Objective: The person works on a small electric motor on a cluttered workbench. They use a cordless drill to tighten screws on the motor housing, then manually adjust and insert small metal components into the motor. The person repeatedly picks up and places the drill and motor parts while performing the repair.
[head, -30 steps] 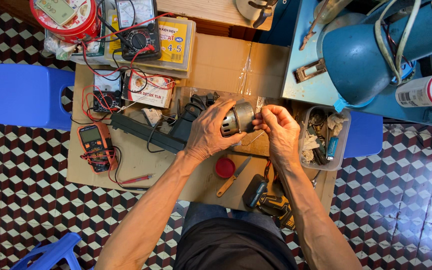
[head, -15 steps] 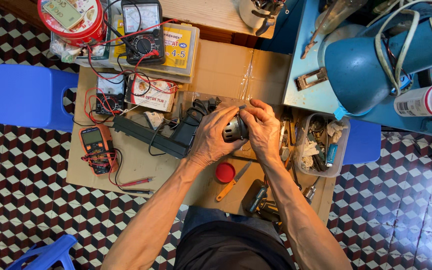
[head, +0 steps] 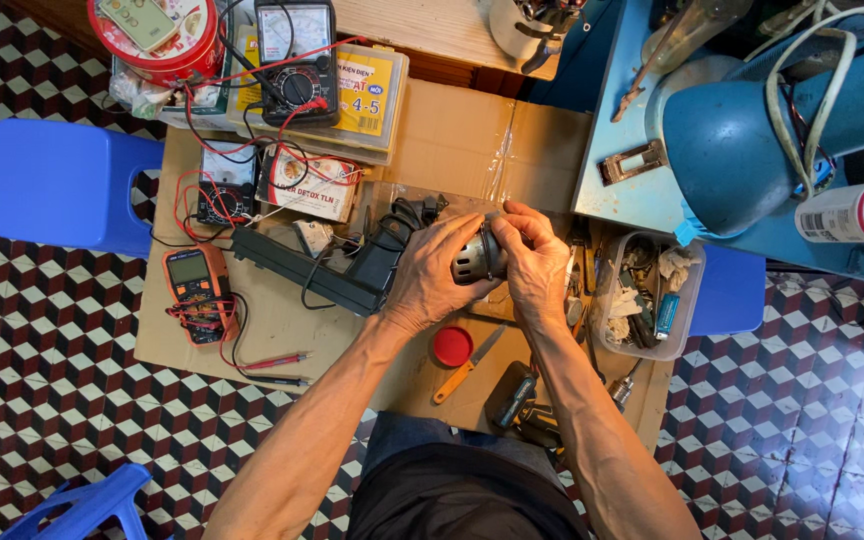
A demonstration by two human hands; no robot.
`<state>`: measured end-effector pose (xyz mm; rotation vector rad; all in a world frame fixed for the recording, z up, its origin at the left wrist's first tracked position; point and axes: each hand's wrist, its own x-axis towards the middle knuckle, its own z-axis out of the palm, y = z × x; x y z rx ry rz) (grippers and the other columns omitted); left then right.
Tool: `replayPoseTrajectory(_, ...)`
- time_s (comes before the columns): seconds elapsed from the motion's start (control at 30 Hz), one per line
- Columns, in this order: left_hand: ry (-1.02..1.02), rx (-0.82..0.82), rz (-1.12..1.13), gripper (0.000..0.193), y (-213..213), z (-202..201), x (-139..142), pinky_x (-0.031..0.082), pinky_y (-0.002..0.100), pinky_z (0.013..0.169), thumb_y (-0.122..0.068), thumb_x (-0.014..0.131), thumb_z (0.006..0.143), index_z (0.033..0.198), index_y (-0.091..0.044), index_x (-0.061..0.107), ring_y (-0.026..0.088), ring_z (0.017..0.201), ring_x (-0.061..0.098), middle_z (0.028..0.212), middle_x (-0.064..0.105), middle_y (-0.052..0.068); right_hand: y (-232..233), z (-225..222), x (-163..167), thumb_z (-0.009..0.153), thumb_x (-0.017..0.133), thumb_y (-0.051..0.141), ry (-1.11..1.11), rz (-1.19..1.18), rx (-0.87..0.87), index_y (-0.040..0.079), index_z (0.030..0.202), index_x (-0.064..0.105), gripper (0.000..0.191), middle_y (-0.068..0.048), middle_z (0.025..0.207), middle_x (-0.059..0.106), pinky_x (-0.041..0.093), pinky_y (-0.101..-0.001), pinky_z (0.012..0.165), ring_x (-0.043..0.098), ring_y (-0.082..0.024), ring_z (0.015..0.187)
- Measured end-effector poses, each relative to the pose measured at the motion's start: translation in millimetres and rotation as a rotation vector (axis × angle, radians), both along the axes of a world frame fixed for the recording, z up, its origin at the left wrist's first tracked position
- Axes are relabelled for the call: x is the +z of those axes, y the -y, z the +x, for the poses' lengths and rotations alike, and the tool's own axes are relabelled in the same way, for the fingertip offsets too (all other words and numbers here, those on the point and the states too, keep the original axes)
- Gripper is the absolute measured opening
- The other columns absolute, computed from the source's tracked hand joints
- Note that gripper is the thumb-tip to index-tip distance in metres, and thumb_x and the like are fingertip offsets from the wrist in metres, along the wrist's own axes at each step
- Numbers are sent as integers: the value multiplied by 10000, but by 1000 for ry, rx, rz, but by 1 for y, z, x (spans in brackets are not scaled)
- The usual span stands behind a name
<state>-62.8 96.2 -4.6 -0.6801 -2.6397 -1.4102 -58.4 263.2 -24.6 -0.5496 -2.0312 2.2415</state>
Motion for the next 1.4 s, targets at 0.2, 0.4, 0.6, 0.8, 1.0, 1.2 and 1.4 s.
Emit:
replayPoseTrajectory(0.2, -25, -8, -8, 769, 0, -1, -1, 465, 431, 1107, -290, 913, 720, 1362, -13, 595, 301, 1291, 597, 1367, 628, 141, 2, -1, -2, 920, 743, 137, -4, 36, 28, -39, 981, 768, 187, -135, 1333, 613, 542, -312, 932, 631, -186, 1120)
replayPoseTrajectory(0.4, -14, -20, -10, 754, 0, -2, -2, 469, 431, 1099, -280, 908, 718, 1350, -4, 603, 309, 1279, 602, 1356, 633, 148, 4, 0, 5, 937, 724, 128, -8, 120, 52, -43, 988, 769, 184, -131, 1299, 643, 546, -305, 934, 646, -178, 1095)
replayPoseTrajectory(0.6, 1, -22, 14, 769, 1, -3, -5, 467, 433, 1117, -272, 907, 728, 1374, -2, 588, 320, 1300, 594, 1377, 624, 154, 8, 8, 11, 989, 664, 178, -21, 123, 94, -37, 1118, 756, 268, -151, 1393, 644, 526, -331, 1045, 632, -210, 1241)
replayPoseTrajectory(0.8, 96, -42, 63, 842, 3, -4, -1, 471, 440, 1094, -279, 913, 734, 1443, -71, 508, 306, 1244, 619, 1318, 641, 139, 8, 13, 16, 1012, 623, 212, -32, 163, 145, -28, 1205, 729, 325, -155, 1489, 570, 460, -354, 1120, 550, -239, 1363)
replayPoseTrajectory(1.0, 217, -29, 72, 755, 5, -6, 1, 494, 435, 1034, -295, 924, 708, 1322, -101, 531, 305, 1166, 641, 1241, 661, 118, 11, 13, 16, 996, 641, 212, -15, 14, 90, -23, 1194, 726, 318, -155, 1493, 567, 483, -369, 1091, 569, -258, 1332)
replayPoseTrajectory(1.2, 174, -48, 91, 744, 6, -7, 1, 484, 440, 1038, -286, 934, 700, 1303, -95, 542, 315, 1181, 635, 1266, 661, 116, 4, 12, 18, 989, 639, 161, -21, 159, 195, -25, 1229, 716, 313, -156, 1514, 546, 454, -355, 1115, 535, -250, 1377)
replayPoseTrajectory(1.4, 269, -60, 130, 791, 11, -11, 0, 472, 426, 1086, -246, 936, 651, 1320, -85, 546, 335, 1276, 577, 1357, 605, 135, -10, 11, 23, 945, 626, 225, 90, 155, 383, 12, 1379, 619, 484, -145, 1676, 327, 353, -401, 1188, 360, -299, 1520)
